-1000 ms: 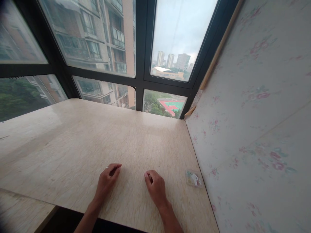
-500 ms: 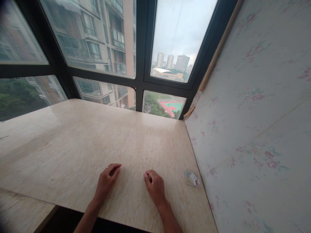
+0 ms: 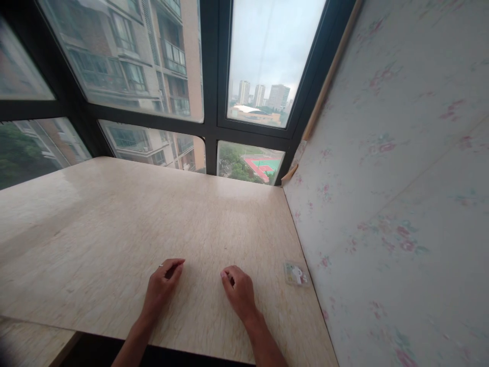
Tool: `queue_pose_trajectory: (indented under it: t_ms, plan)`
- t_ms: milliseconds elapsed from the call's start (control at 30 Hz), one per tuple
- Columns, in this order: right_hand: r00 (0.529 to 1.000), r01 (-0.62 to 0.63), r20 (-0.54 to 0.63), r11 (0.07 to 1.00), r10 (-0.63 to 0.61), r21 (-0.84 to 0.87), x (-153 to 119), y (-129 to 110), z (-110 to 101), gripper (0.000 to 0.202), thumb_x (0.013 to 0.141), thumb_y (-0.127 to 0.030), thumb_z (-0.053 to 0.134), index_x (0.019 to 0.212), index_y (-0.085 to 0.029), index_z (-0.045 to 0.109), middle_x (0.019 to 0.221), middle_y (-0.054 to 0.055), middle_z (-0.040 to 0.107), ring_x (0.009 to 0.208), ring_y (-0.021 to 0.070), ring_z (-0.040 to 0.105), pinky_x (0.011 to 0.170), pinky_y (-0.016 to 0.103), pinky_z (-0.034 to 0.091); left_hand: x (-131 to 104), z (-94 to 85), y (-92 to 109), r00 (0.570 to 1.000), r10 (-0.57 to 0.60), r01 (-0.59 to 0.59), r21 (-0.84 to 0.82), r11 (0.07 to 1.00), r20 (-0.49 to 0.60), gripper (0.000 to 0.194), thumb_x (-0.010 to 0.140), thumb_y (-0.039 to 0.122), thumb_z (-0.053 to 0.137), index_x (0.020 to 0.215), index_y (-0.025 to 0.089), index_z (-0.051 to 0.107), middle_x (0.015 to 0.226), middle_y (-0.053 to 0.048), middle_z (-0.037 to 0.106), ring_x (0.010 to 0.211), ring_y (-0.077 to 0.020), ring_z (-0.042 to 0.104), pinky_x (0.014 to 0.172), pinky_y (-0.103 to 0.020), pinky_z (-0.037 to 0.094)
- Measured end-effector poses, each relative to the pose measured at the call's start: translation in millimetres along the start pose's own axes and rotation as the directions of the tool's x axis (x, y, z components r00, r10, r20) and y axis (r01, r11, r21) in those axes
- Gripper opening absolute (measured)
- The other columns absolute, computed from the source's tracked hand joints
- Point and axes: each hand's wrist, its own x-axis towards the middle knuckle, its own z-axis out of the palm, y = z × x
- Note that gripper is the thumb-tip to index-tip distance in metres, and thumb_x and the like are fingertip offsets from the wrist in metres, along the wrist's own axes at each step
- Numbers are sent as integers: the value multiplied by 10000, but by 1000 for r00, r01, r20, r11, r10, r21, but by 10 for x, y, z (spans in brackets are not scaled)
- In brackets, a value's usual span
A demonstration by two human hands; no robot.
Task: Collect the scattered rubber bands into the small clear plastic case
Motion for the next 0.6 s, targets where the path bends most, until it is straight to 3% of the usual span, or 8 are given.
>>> queue_pose_trajectory:
  t_ms: [233,367,500,600]
  plan:
    - [999,-12,39,996,9,89,-23,-15,-68,277,930,-348,453,804,-185,638,733,19,639,658,135,575,612,237,433,6,-11,9,1000,9,-9,-6,1000,10,228,809,345,495,860,206,667,899,-61,705,820,-215,665,725,-353,553]
    - [996,-31,90,984,15,176,-112,-22,-211,245,925,-359,468,924,-191,646,830,32,653,673,128,572,607,233,458,7,-18,4,1000,16,-16,2,1000,21,233,805,356,501,867,209,671,912,-61,707,827,-220,668,737,-358,555]
    - [994,-32,108,987,15,158,-238,76,-542,221,923,-326,482,1064,-215,610,983,47,647,771,135,607,705,257,503,14,-19,-11,999,14,-15,16,1000,43,241,803,369,503,877,213,671,932,-58,705,839,-222,667,755,-361,551]
    - [999,-6,35,1000,7,-9,-291,270,-943,265,915,-319,483,1149,-236,576,1047,67,640,893,177,620,795,321,515,22,-16,-22,998,30,-31,29,999,49,241,803,379,500,868,218,668,930,-56,706,839,-225,665,757,-363,548]
